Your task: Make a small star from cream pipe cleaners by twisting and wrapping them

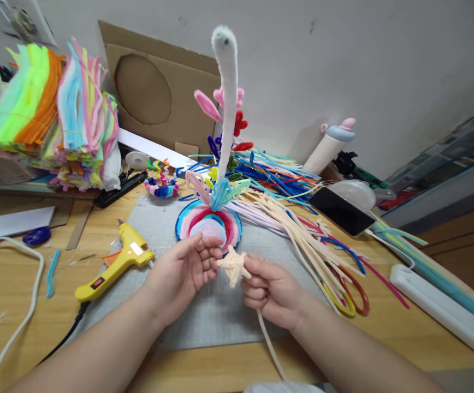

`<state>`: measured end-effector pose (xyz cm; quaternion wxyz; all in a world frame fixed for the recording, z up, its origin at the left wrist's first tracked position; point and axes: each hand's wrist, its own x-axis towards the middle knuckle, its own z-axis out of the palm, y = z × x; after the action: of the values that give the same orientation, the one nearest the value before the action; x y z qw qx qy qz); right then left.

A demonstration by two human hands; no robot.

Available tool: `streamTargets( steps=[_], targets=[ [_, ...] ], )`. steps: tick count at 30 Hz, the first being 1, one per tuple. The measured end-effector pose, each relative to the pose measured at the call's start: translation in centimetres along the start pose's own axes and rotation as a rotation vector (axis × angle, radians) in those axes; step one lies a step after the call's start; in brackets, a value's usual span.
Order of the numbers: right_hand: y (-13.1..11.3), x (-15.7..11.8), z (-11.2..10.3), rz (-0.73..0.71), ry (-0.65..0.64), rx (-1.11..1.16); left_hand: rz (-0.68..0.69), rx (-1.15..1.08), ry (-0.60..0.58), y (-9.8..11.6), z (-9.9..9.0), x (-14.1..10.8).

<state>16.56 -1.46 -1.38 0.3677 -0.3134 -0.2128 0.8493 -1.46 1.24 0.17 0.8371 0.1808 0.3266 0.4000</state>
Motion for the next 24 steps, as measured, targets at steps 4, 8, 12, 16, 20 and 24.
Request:
streamTargets(
  steps=[4, 8, 12, 16, 20, 24],
  targets=[
    [0.0, -0.2, 0.1, 0.004, -0.065, -0.067, -0.051, 0.114, -0.029, -0.1, 0.2, -0.4],
    [0.1, -0.4, 0.5, -0.072, 0.014, -0.225, -0.071, 0.306, -0.136, -0.4, 0.6, -0.8],
    [0.2, -0.2, 0.9, -0.185, 0.140, -0.442, -0.027, 0.494, -0.170, -0.6, 0.6, -0.7],
    [0.3, 0.0, 1.2, -0.283, 0.191, -0.584, 0.028, 0.663, -0.060, -0.9, 0.5, -0.2],
    [0.1, 0.0, 1.1, -0.216, 0.170, -0.530, 0.070, 0.785, 0.034, -1.0, 0.4, -0.1],
    [-0.5, -0.3, 0.8, -0.179, 0.131, -0.460, 0.084, 0.742, 0.030, -0.8, 0.3, -0.3]
  ],
)
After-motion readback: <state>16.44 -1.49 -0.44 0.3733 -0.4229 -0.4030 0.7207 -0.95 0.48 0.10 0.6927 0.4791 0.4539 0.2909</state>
